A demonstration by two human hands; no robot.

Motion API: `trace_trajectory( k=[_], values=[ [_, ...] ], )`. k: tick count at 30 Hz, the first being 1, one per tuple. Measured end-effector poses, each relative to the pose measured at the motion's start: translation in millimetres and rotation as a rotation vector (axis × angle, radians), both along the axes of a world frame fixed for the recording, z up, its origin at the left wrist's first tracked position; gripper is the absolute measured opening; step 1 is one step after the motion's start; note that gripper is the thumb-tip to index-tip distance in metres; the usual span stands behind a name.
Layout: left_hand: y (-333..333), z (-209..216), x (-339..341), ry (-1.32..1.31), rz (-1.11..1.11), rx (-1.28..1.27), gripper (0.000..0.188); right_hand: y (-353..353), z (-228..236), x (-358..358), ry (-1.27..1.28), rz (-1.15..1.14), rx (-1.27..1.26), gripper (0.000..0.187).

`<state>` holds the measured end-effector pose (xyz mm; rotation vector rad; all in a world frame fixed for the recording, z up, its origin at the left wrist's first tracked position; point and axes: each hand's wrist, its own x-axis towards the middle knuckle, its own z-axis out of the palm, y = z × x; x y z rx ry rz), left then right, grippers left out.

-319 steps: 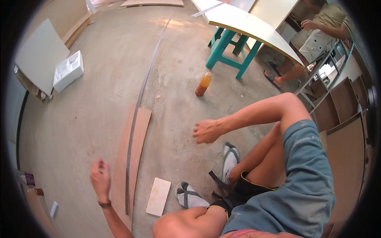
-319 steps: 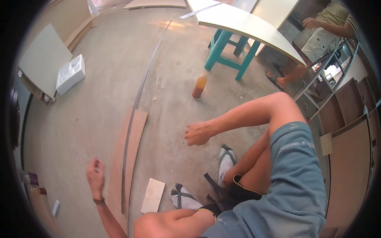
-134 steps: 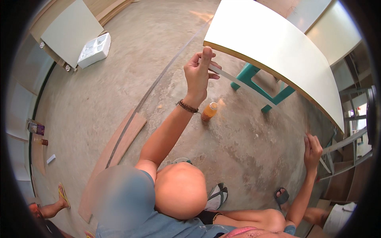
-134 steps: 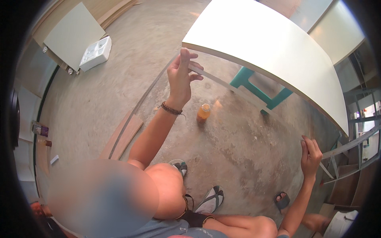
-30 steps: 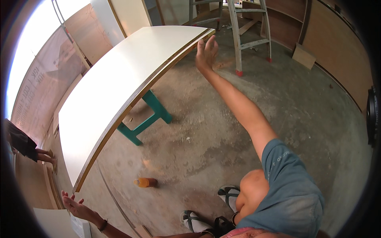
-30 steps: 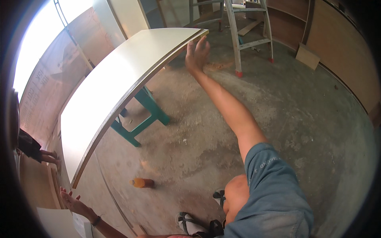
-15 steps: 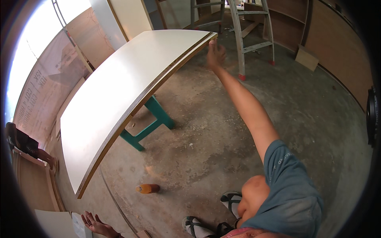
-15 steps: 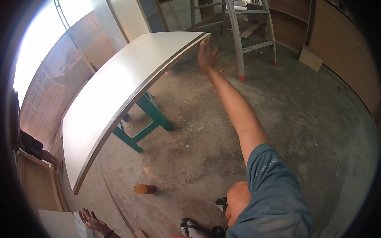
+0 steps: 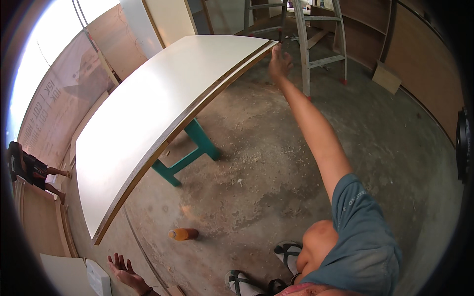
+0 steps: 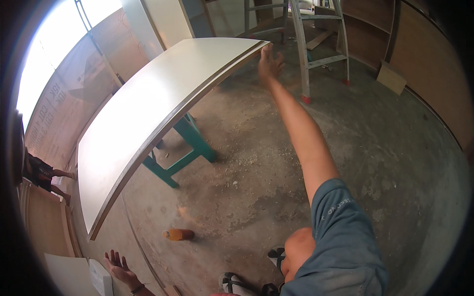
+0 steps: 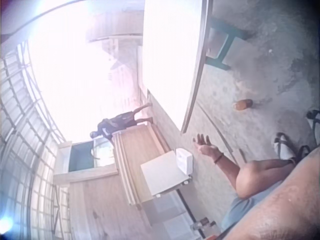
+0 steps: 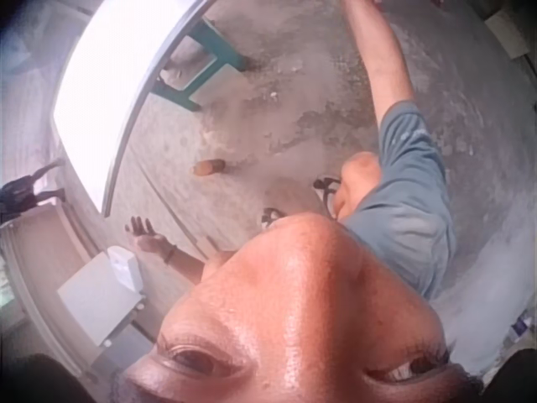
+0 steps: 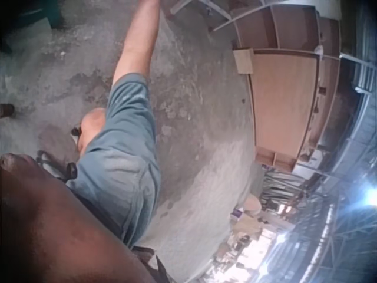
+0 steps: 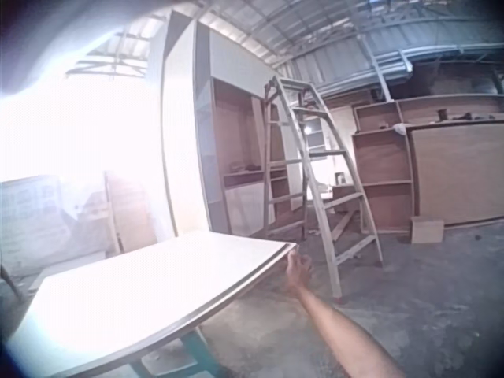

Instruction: The person sands a curved wooden piece using a sanding block and a metal ruler, and applies a white edging strip to the side of a white board.

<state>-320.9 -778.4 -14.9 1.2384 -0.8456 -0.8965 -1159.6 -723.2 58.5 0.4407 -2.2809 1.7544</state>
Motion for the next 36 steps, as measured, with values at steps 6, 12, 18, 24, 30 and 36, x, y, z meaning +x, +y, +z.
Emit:
trace_trajectory(
  k=[6,12,18,24,30,36],
  values=[
    [-2.3,-11.7,-7.7,-0.021,-0.046,0.039,0.053,-6.0,-13.7,-23.7,0.152,-0.128,-0.031,0.076],
    [-4.6,-17.6,5.5,-0.026,-0.058,0.020,0.045,-10.1,-14.6,-12.0,0.060,-0.146,-0.058,0.074],
    [-1.8,-28.2,12.9,-0.126,-0.077,-0.043,0.038,-9.7,-29.0,-7.5,0.088,-0.120,-0.081,0.070],
    [-0.7,-29.0,-30.4,-0.005,-0.109,-0.005,0.031,38.7,-98.4,-12.3,0.106,0.211,-0.096,0.040],
    [-2.7,-39.3,-24.3,0.088,-0.096,0.026,0.028,72.7,-157.9,90.6,-0.013,0.557,0.277,0.024],
    [-2.3,-57.8,-19.7,-0.150,-0.198,-0.263,0.025,85.2,-155.6,200.5,-0.027,1.027,0.565,0.041]
  ],
)
